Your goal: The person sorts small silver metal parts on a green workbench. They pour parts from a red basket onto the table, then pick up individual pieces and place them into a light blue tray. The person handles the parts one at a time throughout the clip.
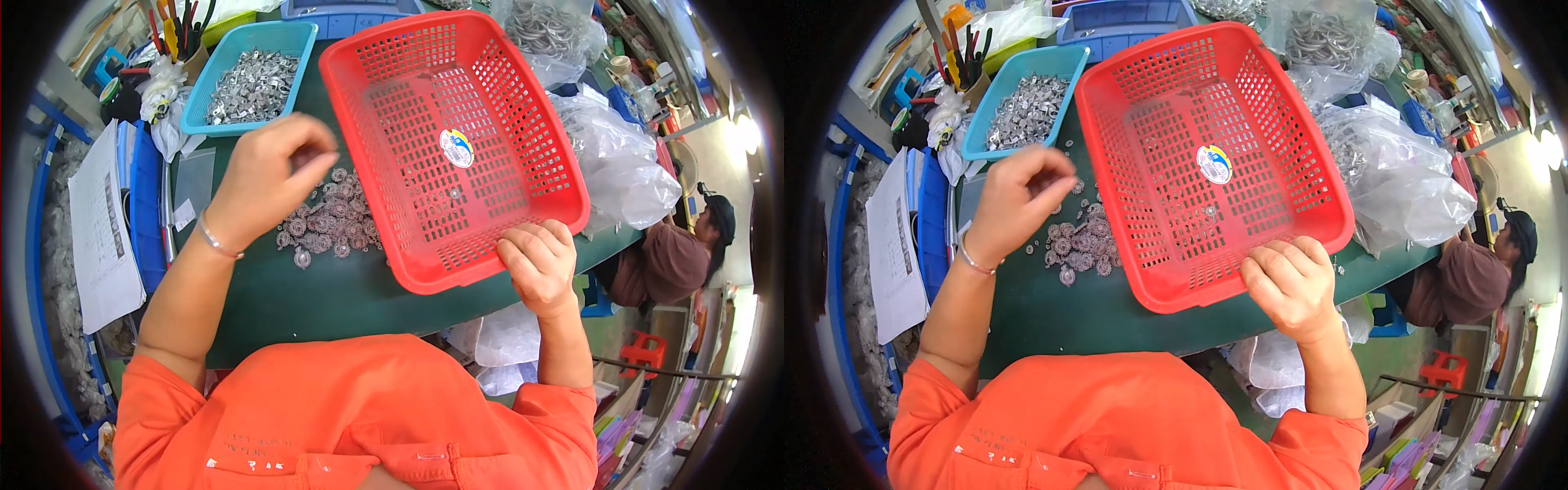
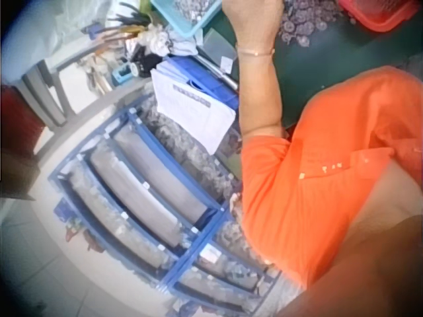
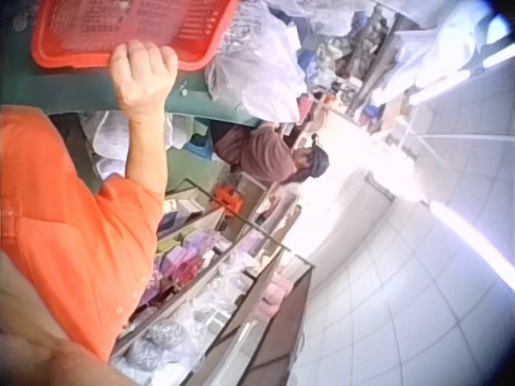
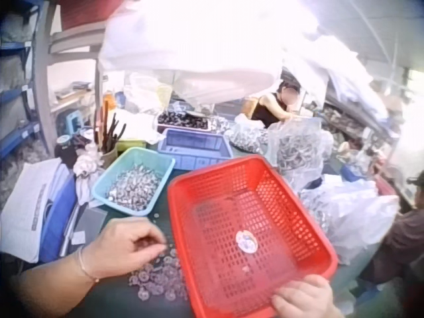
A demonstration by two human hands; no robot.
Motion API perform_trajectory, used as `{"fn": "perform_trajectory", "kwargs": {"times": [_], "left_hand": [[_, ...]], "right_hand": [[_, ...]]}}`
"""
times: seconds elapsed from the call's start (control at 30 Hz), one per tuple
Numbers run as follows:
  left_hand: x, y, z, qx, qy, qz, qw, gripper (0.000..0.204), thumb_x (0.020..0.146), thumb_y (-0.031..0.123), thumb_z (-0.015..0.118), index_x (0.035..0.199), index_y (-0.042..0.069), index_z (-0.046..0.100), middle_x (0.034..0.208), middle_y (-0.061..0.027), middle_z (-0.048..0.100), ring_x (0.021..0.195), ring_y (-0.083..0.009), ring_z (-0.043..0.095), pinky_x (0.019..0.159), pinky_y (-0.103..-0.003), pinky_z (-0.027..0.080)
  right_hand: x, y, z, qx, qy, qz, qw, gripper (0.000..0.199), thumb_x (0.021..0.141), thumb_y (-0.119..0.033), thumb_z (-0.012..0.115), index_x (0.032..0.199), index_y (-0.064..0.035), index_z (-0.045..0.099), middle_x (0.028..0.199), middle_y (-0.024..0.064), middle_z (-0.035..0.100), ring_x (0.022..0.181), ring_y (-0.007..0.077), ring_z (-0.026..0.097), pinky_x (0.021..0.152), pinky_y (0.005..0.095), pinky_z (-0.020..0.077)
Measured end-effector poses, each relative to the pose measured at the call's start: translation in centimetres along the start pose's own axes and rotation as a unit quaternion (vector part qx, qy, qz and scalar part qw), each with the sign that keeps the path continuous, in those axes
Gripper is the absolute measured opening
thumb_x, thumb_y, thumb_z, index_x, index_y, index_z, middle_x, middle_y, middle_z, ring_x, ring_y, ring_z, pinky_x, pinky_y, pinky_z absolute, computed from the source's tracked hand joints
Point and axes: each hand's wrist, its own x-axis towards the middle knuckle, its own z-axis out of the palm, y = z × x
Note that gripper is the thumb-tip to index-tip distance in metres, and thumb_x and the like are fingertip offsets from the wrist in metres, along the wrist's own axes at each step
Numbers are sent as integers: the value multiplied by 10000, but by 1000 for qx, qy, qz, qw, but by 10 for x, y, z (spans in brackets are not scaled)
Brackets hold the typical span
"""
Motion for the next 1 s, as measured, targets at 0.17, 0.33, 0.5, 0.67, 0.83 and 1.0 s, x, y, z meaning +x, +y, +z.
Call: {"fn": "perform_trajectory", "kwargs": {"times": [0.17,0.33,0.5,0.67,0.83,1.0], "left_hand": [[36,30,70,71,-133,261,953,90,772,47,655,841,11,610,883,-150,616,806,-330,636,708,-419,520],[49,33,103,202,-287,229,908,89,753,37,611,828,-9,624,893,-195,625,816,-373,646,727,-443,527],[45,21,109,143,-354,271,883,78,746,27,605,808,-16,622,855,-188,638,835,-357,651,723,-441,527],[31,37,57,-65,-74,286,953,94,784,-1,661,872,-21,634,887,-136,650,805,-259,665,712,-346,539],[1,13,-6,-217,75,36,973,62,837,-58,631,886,-22,644,881,-50,641,782,-107,623,685,-251,507],[-50,-47,0,7,23,-23,999,59,804,-58,652,851,-22,651,851,-54,631,722,-128,614,652,-228,482]], "right_hand": [[12,-7,1,19,13,-24,999,177,665,-138,636,822,-57,622,835,58,646,735,202,631,669,345,470],[25,-22,-9,8,22,-51,998,173,651,-97,686,811,-79,622,831,37,649,715,182,625,668,330,464],[19,-30,-7,35,16,-30,999,173,683,-152,623,819,-46,635,830,59,660,727,199,634,665,340,448],[11,-14,-12,30,-18,-6,999,186,673,-152,659,843,-86,625,839,31,641,736,184,622,699,352,456],[6,49,-12,-67,76,56,993,148,696,-26,612,842,-32,630,768,67,625,706,231,618,717,375,454],[23,106,20,-126,91,86,984,195,700,22,638,875,-64,631,789,51,634,733,236,611,708,357,432]]}}
